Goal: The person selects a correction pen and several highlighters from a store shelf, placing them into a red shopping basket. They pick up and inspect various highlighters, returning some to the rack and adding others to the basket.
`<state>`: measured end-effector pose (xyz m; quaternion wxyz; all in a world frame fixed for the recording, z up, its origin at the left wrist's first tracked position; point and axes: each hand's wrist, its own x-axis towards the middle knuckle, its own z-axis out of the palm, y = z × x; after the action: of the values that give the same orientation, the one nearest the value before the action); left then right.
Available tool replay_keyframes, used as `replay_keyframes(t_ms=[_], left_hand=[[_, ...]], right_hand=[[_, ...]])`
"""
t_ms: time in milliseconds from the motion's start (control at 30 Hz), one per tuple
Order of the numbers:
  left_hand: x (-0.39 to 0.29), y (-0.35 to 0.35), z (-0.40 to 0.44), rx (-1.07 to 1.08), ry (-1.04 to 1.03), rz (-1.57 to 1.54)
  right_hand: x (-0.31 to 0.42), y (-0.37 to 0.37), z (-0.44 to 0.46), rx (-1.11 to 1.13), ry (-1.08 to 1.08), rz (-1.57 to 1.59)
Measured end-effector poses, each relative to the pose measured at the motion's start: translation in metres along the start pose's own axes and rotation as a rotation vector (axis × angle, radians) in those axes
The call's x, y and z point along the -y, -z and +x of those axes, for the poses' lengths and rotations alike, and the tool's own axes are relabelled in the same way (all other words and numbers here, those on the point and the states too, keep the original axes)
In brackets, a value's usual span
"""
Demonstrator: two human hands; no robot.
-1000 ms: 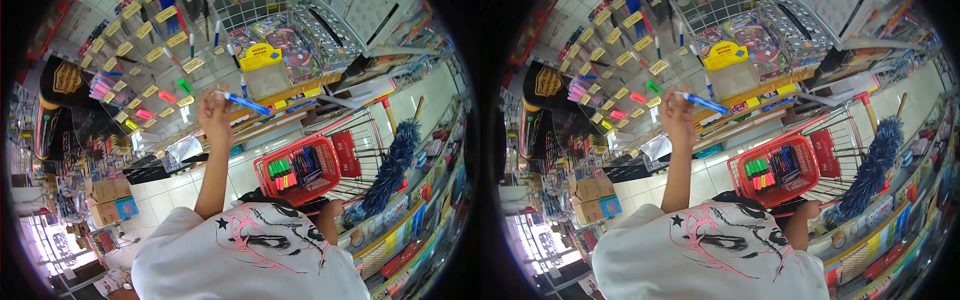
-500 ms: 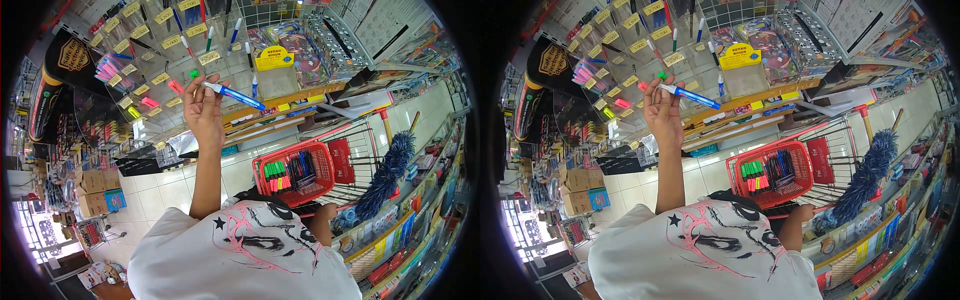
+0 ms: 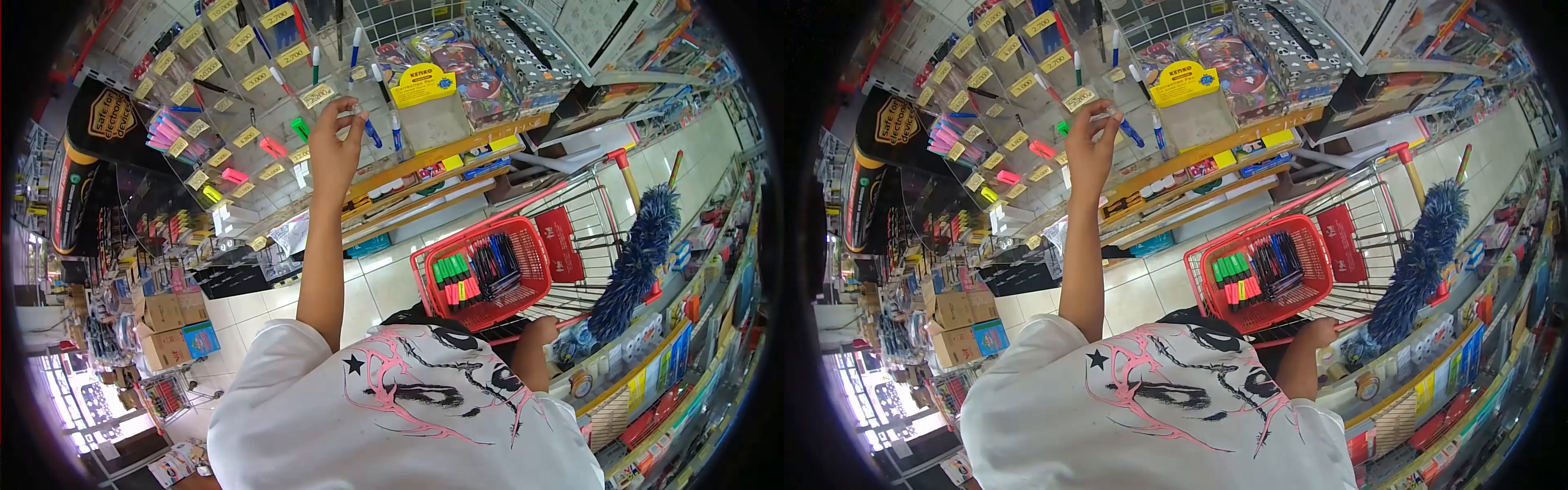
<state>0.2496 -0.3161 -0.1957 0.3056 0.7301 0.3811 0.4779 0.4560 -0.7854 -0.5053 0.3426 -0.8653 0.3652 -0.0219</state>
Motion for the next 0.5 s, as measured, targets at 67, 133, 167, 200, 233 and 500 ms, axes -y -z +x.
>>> replay_keyframes(t_ms=[67, 133, 167, 200, 233, 500], left_hand=[[0.002, -0.007, 0.003, 0.030, -0.025, 0.047], [0.000, -0.012, 0.005, 0.060, -0.052, 0.088], [-0.003, -0.013, 0.005, 0.074, -0.061, 0.160], [-0.005, -0.013, 0.005, 0.086, -0.070, 0.234], [-0.006, -0.015, 0.004, 0.092, -0.074, 0.234], [0.004, -0.023, -0.005, 0.121, -0.097, 0.259]], right_hand=[[0.022, 0.016, -0.019, 0.032, -0.010, 0.035], [0.009, 0.006, -0.007, 0.023, 0.028, 0.066], [0.006, 0.005, -0.006, 0.019, 0.075, 0.098], [0.005, 0.005, -0.004, 0.028, 0.009, 0.091], [0.013, 0.009, -0.008, 0.026, 0.002, 0.092], [0.026, 0.015, -0.020, -0.018, -0.075, 0.057]])
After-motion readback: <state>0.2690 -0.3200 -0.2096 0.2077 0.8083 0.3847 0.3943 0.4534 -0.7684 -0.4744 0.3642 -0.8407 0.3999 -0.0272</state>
